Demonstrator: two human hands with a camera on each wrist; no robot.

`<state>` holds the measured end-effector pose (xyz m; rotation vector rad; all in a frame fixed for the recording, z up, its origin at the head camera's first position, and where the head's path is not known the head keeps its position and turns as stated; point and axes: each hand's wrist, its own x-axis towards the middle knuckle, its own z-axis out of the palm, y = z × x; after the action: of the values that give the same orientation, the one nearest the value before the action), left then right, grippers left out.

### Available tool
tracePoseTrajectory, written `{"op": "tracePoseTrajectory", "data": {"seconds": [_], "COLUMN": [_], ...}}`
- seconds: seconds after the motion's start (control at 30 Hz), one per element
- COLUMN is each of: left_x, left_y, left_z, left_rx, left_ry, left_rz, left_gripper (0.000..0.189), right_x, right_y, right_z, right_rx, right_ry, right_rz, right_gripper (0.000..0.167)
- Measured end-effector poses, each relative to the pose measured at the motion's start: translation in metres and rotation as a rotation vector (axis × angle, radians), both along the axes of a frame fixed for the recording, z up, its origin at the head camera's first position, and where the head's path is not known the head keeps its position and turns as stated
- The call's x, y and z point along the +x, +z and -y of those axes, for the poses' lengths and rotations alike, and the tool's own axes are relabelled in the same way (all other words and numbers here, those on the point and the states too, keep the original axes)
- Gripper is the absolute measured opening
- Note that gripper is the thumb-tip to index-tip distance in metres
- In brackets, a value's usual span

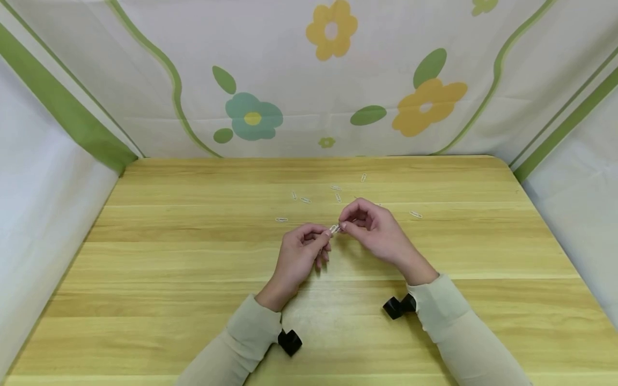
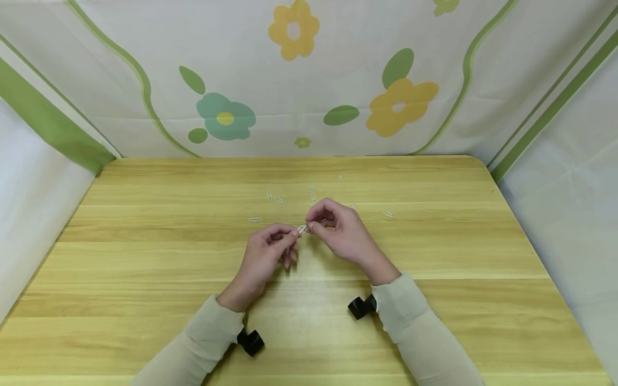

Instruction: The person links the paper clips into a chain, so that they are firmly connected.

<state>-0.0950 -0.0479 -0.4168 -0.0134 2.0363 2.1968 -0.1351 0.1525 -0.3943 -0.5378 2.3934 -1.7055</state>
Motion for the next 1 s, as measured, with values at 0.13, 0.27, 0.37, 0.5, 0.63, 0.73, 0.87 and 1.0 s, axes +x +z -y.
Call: {"op": "tracePoseTrajectory", "data": {"seconds": [0.13, 0.27, 0.37, 0.5, 0.63, 0.73, 0.87, 1.0], "left_x": [0.001, 0.003, 0.004, 0.004, 0.003, 0.003, 0.004, 0.005], "left_y": [0.003, 0.007, 0.009, 0.013, 0.014, 0.012, 0.01, 0.01], "left_z": [0.0, -0.001, -0.002, -0.002, -0.002, -0.004, -0.006, -0.005], "left_rx": [-0.008, -0.008, -0.005, -0.002, 0.002, 0.004, 0.015, 0.037], "left_ry": [-0.002, -0.027, -0.058, -0.018, 0.022, 0.014, 0.014, 0.017], "left_rz": [0.014, 0.029, 0.034, 0.039, 0.055, 0.061, 0.073, 0.089], "left_gripper": [0.017, 0.018, 0.019, 0.019, 0.015, 0.015, 0.016, 0.016], "right_x": [0.002, 0.003, 0.003, 0.004, 0.004, 0.005, 0.006, 0.007], "right_y": [0.0, 0.0, 0.0, 0.003, 0.005, 0.006, 0.006, 0.006], "right_z": [0.001, 0.003, 0.003, 0.002, 0.002, 0.004, 0.005, 0.005], "right_rx": [0.008, 0.014, 0.022, -0.007, -0.019, -0.005, -0.002, 0.001], "right_ry": [0.001, 0.007, 0.019, 0.008, -0.005, -0.002, -0.007, -0.007], "right_rz": [-0.046, -0.121, -0.182, -0.195, -0.202, -0.209, -0.189, -0.191], "right_gripper": [0.01, 0.014, 0.015, 0.018, 0.02, 0.022, 0.024, 0.025]}}
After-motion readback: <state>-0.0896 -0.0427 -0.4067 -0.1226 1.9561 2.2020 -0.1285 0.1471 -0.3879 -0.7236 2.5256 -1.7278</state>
